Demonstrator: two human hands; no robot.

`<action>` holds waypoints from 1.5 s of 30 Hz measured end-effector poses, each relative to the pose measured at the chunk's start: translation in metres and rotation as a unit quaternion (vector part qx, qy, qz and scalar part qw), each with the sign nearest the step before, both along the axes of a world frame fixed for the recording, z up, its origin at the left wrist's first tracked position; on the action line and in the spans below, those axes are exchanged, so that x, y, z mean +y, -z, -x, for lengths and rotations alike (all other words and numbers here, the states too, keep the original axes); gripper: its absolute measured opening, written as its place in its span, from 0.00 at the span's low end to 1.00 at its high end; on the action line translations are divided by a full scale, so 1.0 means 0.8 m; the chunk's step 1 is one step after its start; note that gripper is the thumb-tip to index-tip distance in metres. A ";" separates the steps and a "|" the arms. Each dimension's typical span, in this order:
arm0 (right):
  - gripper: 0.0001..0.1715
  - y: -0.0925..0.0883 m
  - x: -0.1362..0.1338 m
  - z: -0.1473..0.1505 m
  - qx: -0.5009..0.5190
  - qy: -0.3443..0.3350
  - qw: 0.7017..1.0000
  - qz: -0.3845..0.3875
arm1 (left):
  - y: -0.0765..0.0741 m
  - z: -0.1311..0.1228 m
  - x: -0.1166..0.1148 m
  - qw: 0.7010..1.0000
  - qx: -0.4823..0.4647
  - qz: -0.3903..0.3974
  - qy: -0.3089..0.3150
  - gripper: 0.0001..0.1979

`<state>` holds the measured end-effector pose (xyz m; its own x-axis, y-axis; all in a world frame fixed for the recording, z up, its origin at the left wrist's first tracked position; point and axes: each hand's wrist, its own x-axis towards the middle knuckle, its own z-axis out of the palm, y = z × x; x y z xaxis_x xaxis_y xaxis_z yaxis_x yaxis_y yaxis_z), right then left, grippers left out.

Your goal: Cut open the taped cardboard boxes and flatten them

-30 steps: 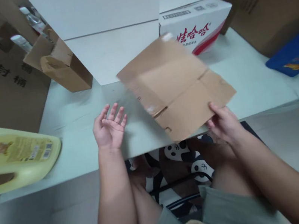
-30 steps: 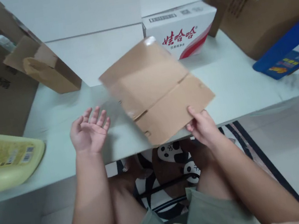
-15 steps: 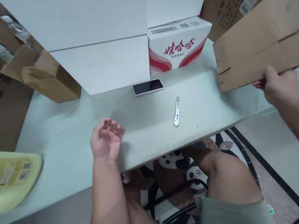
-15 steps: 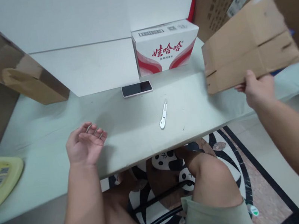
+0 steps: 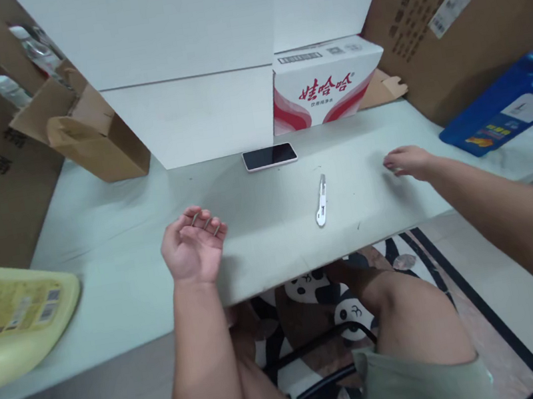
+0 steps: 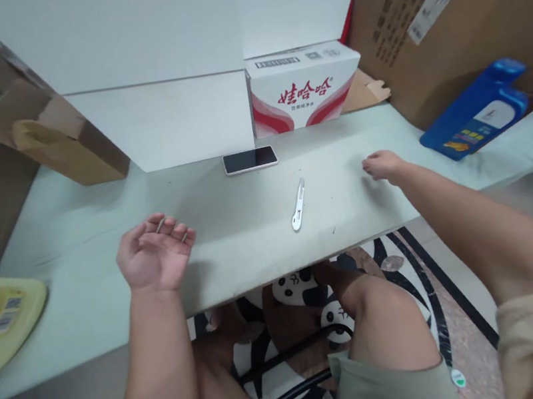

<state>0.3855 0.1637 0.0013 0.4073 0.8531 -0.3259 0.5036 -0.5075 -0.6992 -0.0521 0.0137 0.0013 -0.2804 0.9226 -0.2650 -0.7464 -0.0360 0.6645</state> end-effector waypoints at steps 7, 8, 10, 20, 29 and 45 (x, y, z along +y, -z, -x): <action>0.09 -0.020 -0.002 0.161 -0.141 -0.297 0.937 -0.115 | 0.001 0.022 -0.025 0.999 -0.012 -0.025 -0.034 0.09; 0.10 -0.022 -0.003 0.198 -0.144 -0.344 0.918 -0.132 | 0.002 0.027 -0.028 0.999 -0.008 -0.033 -0.040 0.10; 0.12 -0.025 -0.004 0.274 -0.141 -0.429 0.879 -0.157 | 0.002 0.037 -0.033 0.998 -0.008 -0.044 -0.054 0.12; 0.24 -0.033 0.051 0.622 -0.113 -0.595 0.716 -0.348 | 0.004 0.079 -0.039 0.993 -0.037 -0.072 -0.089 0.16; 0.21 -0.027 0.083 0.697 -0.153 -0.586 0.713 -0.353 | 0.011 0.086 -0.036 0.987 0.049 -0.013 -0.151 0.10; 0.12 -0.046 -0.194 0.272 0.055 -0.516 0.725 -0.453 | 0.010 0.074 -0.036 0.917 0.171 -0.076 -0.352 0.15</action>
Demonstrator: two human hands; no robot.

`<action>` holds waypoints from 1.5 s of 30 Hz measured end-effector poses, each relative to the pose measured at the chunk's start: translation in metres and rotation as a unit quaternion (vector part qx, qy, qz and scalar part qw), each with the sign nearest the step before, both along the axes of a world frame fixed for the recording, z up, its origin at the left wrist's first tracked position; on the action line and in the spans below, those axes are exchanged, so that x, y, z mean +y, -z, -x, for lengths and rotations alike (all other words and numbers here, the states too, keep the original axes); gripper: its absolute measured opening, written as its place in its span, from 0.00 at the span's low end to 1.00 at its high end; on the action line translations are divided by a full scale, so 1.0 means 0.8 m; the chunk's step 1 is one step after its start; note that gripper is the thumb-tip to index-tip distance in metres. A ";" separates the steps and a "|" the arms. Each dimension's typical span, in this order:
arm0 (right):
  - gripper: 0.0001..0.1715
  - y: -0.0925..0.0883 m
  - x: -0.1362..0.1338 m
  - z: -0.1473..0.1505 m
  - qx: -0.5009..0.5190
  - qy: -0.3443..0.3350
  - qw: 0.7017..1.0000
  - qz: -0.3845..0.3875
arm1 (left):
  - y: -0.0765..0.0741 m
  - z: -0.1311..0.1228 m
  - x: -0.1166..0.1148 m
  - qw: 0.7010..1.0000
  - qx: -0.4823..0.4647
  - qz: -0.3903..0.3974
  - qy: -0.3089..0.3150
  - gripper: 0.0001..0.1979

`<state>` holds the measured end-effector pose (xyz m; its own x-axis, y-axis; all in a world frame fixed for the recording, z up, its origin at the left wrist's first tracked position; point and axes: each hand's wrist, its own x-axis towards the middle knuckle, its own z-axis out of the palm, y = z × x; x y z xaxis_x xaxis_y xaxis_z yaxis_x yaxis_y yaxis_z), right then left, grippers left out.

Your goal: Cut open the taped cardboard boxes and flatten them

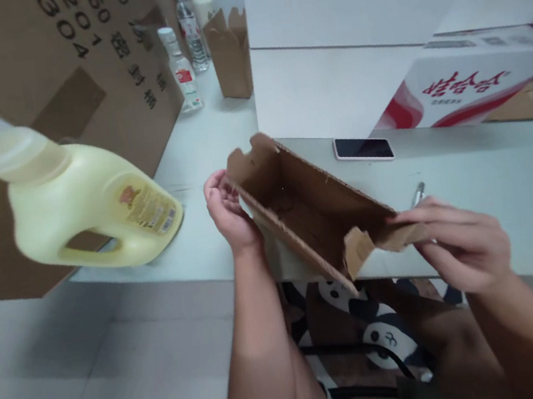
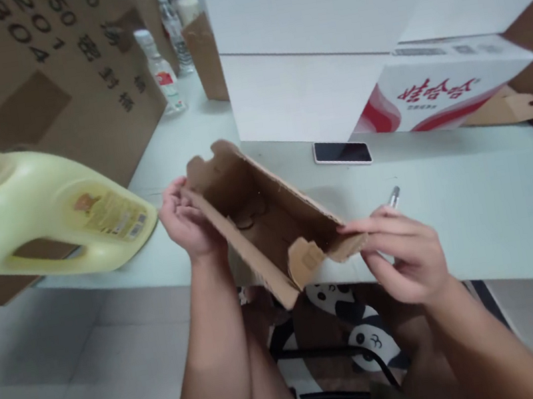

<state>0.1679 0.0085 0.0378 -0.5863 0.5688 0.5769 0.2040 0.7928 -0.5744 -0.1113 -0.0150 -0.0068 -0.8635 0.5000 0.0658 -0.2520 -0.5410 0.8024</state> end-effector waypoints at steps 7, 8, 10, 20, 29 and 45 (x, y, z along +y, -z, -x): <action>0.27 0.044 -0.025 -0.047 0.114 0.058 0.976 0.175 | -0.012 -0.065 0.029 0.994 0.032 -0.047 0.095 0.18; 0.29 0.042 -0.022 -0.049 0.098 0.062 0.978 0.176 | -0.012 -0.071 0.033 0.993 0.038 -0.042 0.099 0.19; 0.28 0.031 -0.017 -0.056 0.038 0.074 0.986 0.145 | -0.011 -0.082 0.040 0.992 0.047 -0.025 0.116 0.20; 0.19 -0.022 -0.026 -0.086 -0.165 0.099 0.980 0.054 | 0.007 -0.110 0.045 0.981 0.114 0.018 0.153 0.21; 0.26 -0.038 -0.031 -0.095 -0.202 -0.007 0.970 0.136 | 0.011 -0.120 0.046 0.968 0.161 0.002 0.191 0.18; 0.24 -0.033 -0.017 -0.105 -0.077 -0.145 0.948 0.273 | 0.018 -0.116 0.045 0.959 0.208 0.031 0.191 0.18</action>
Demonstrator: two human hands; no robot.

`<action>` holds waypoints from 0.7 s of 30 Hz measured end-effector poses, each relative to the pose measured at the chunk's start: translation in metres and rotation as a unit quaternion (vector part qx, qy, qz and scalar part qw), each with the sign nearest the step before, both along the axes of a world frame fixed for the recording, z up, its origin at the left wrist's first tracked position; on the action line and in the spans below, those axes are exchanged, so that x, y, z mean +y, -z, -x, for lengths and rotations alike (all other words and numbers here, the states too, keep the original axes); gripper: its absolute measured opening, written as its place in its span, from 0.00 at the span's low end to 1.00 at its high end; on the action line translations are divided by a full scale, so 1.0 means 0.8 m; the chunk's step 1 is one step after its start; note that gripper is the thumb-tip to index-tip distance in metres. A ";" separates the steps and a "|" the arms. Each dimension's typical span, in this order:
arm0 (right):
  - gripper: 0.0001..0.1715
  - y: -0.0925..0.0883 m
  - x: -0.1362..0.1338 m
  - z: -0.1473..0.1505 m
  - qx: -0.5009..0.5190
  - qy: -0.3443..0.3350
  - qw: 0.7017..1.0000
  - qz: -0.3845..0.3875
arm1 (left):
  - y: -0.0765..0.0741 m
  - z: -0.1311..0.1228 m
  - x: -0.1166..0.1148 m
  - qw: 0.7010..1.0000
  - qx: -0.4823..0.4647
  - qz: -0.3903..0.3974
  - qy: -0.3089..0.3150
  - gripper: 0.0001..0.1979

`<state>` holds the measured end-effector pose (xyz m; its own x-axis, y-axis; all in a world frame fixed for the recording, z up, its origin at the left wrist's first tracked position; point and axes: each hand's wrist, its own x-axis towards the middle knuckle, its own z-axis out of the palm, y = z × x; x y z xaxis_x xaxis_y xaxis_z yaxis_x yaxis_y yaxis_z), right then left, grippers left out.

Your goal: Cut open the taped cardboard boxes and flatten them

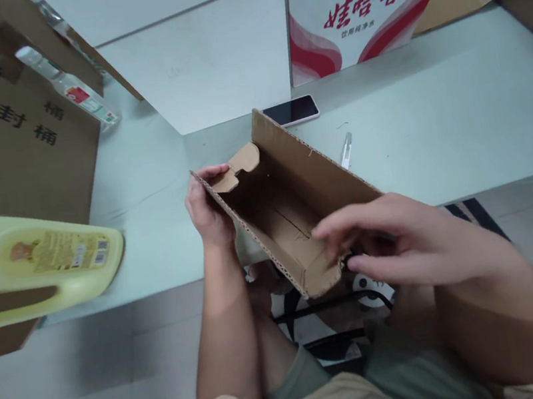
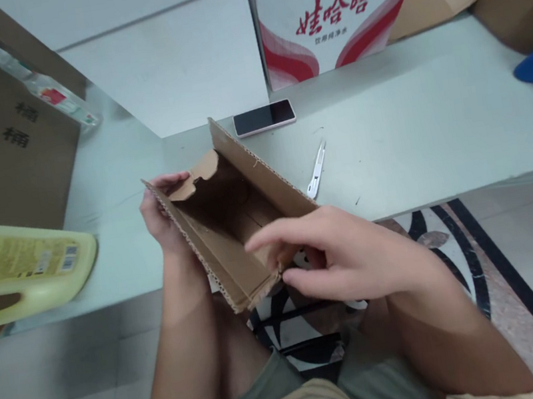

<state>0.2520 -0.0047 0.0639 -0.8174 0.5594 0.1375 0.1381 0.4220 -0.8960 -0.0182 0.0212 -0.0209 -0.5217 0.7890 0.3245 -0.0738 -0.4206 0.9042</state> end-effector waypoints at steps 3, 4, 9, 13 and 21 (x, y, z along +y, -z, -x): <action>0.27 0.015 0.002 0.005 0.005 0.140 0.988 -0.069 | 0.006 0.003 0.002 1.000 0.026 0.001 -0.007 0.20; 0.28 0.021 0.004 0.007 0.006 0.173 0.980 -0.100 | 0.008 0.003 0.002 0.999 0.031 0.000 -0.008 0.21; 0.23 0.053 0.014 0.014 0.051 0.251 0.938 -0.232 | 0.009 0.003 0.005 0.998 0.063 -0.015 -0.027 0.20; 0.33 0.077 0.024 0.016 0.119 0.429 0.852 -0.274 | 0.011 0.004 0.005 0.997 0.067 -0.002 -0.034 0.20; 0.18 0.101 0.031 0.017 0.131 0.281 0.938 -0.153 | 0.020 0.009 0.006 0.989 0.134 0.024 -0.066 0.23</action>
<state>0.2381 0.0202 -0.0167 -0.3209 0.7943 0.5159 0.2084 0.5905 -0.7796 -0.0251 0.0256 -0.0372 -0.5214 0.7380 0.4283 0.2231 -0.3666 0.9032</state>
